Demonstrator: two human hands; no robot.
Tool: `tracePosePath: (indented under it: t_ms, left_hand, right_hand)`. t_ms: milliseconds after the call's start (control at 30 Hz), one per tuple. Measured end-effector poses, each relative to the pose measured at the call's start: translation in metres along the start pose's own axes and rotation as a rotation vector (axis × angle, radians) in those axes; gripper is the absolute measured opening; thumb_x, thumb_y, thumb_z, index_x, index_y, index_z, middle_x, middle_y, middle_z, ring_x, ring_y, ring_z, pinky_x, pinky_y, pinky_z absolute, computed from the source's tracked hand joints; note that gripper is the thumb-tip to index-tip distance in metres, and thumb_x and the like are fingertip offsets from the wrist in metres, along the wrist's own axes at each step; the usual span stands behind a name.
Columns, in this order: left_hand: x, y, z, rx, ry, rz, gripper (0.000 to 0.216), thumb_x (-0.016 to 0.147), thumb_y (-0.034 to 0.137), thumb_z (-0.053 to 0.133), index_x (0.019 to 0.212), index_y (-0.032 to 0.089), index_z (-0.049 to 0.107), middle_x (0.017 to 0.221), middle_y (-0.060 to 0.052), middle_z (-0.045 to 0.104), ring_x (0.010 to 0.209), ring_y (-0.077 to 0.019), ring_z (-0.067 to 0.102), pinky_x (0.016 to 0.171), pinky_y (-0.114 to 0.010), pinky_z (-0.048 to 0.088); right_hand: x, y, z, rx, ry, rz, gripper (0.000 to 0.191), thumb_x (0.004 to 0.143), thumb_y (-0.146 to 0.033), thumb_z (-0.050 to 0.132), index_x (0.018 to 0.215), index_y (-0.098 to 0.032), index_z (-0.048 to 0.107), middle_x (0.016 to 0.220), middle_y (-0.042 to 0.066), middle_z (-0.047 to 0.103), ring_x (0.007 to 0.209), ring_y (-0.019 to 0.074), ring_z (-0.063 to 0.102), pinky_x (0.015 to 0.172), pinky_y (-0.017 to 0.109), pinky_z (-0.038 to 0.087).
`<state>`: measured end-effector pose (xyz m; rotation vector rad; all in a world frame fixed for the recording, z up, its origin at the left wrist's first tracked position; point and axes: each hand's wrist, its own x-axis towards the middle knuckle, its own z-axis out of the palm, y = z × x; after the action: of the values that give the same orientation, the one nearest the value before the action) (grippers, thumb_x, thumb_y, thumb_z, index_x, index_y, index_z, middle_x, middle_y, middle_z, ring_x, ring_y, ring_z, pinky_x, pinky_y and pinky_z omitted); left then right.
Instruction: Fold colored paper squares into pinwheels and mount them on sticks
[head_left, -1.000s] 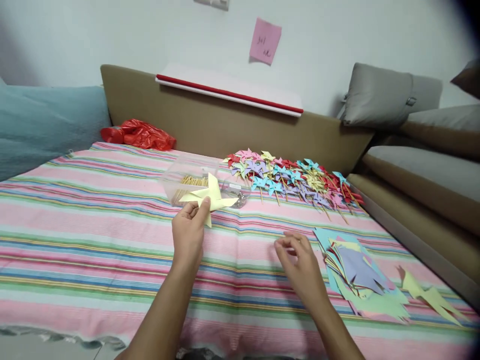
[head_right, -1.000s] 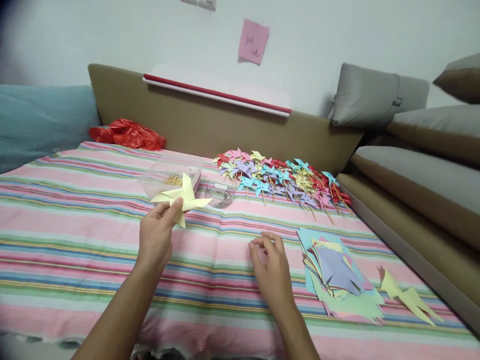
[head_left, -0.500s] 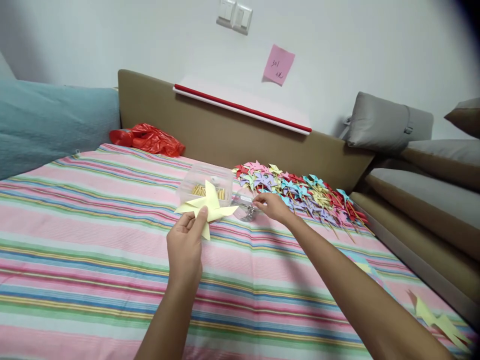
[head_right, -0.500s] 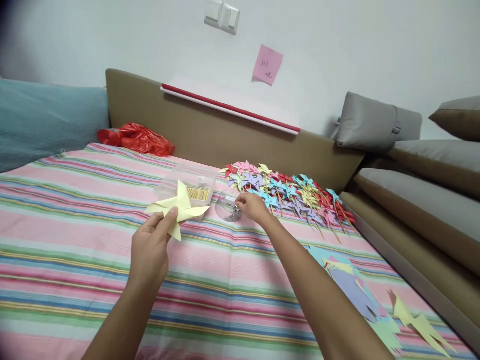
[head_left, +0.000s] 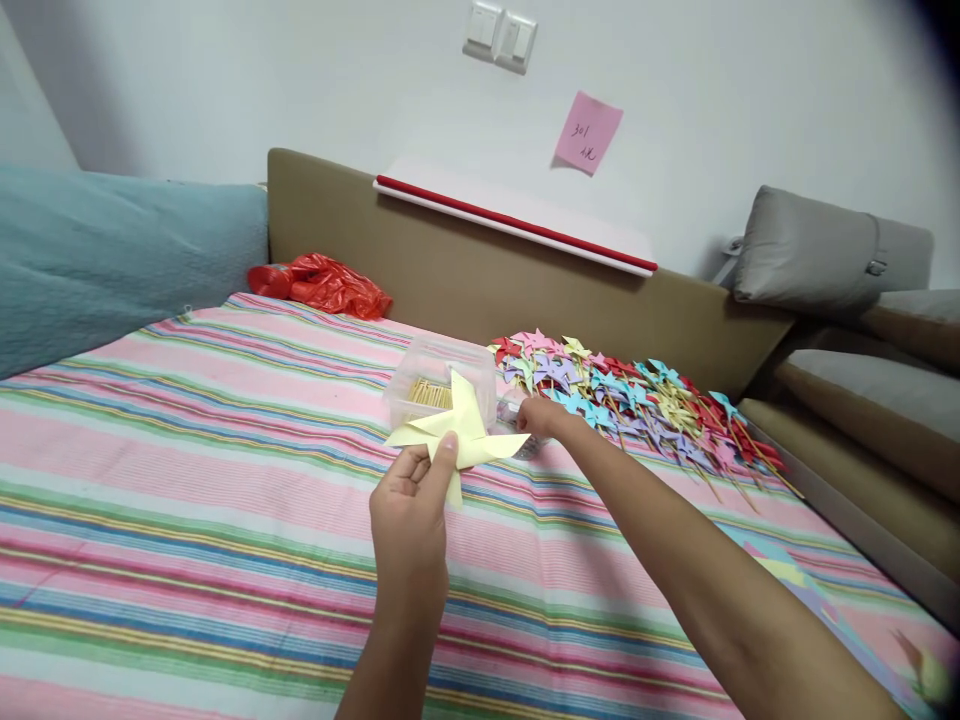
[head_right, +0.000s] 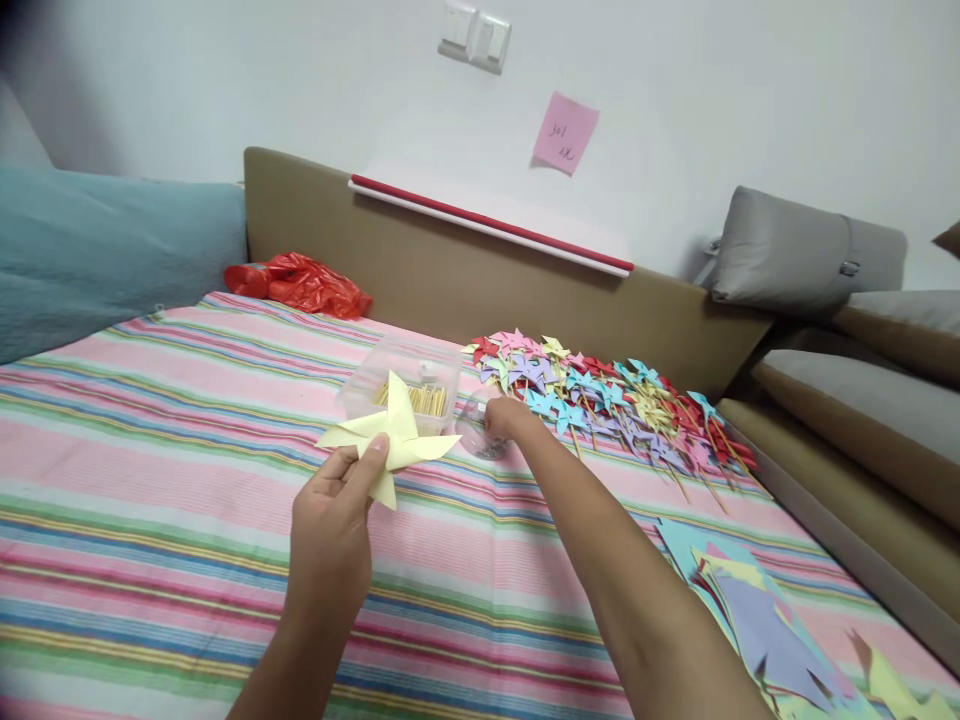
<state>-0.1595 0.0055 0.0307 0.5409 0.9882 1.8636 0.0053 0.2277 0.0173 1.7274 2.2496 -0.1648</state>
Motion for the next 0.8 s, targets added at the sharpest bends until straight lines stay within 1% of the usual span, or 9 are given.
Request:
tracePosePath:
  t_ms: [167,367,533,700,800]
  left_hand:
    - [-0.004,-0.008,0.012,-0.061,-0.034,-0.032,0.028,0.074,0.038,0.084,0.087,0.015,0.075,0.088,-0.005,0.075,0.092,-0.0203,0.067,0.075,-0.025,0.051]
    - [-0.006,-0.019,0.02,-0.12,-0.034,-0.02,0.029,0.073,0.038,0.086,0.089,0.015,0.076,0.09,-0.005,0.076,0.094,-0.0205,0.069,0.079,-0.025,0.053]
    - [-0.006,-0.019,0.024,-0.167,-0.029,-0.022,0.029,0.073,0.035,0.086,0.091,0.015,0.077,0.093,-0.005,0.076,0.097,-0.0206,0.069,0.08,-0.026,0.054]
    - [-0.005,-0.019,0.026,-0.198,-0.014,-0.013,0.029,0.073,0.035,0.086,0.094,0.015,0.077,0.098,-0.005,0.077,0.099,-0.0203,0.069,0.082,-0.025,0.054]
    - [-0.005,-0.02,0.026,-0.189,-0.024,-0.018,0.031,0.072,0.038,0.087,0.09,0.015,0.077,0.095,-0.005,0.076,0.096,-0.0202,0.069,0.081,-0.026,0.054]
  right_hand:
    - [-0.001,-0.002,-0.001,-0.062,-0.013,0.019,0.031,0.097,-0.035,0.063,0.124,-0.018,0.062,0.127,0.009,0.064,0.107,0.0229,0.066,0.09,0.043,0.057]
    - [-0.012,-0.004,-0.004,-0.106,-0.015,0.004,0.033,0.097,-0.035,0.063,0.125,-0.018,0.061,0.127,0.01,0.063,0.108,0.0235,0.066,0.09,0.044,0.057]
    - [-0.016,-0.005,-0.004,-0.111,-0.007,0.004,0.033,0.097,-0.035,0.064,0.125,-0.018,0.062,0.127,0.01,0.064,0.107,0.0234,0.066,0.09,0.043,0.057]
    - [-0.015,-0.006,-0.003,-0.078,0.039,-0.014,0.032,0.097,-0.035,0.063,0.124,-0.017,0.062,0.124,0.009,0.065,0.105,0.0227,0.066,0.088,0.043,0.058]
    - [-0.019,0.0,-0.011,-0.03,0.121,-0.053,0.031,0.097,-0.035,0.063,0.121,-0.017,0.063,0.122,0.008,0.066,0.103,0.0222,0.067,0.088,0.042,0.058]
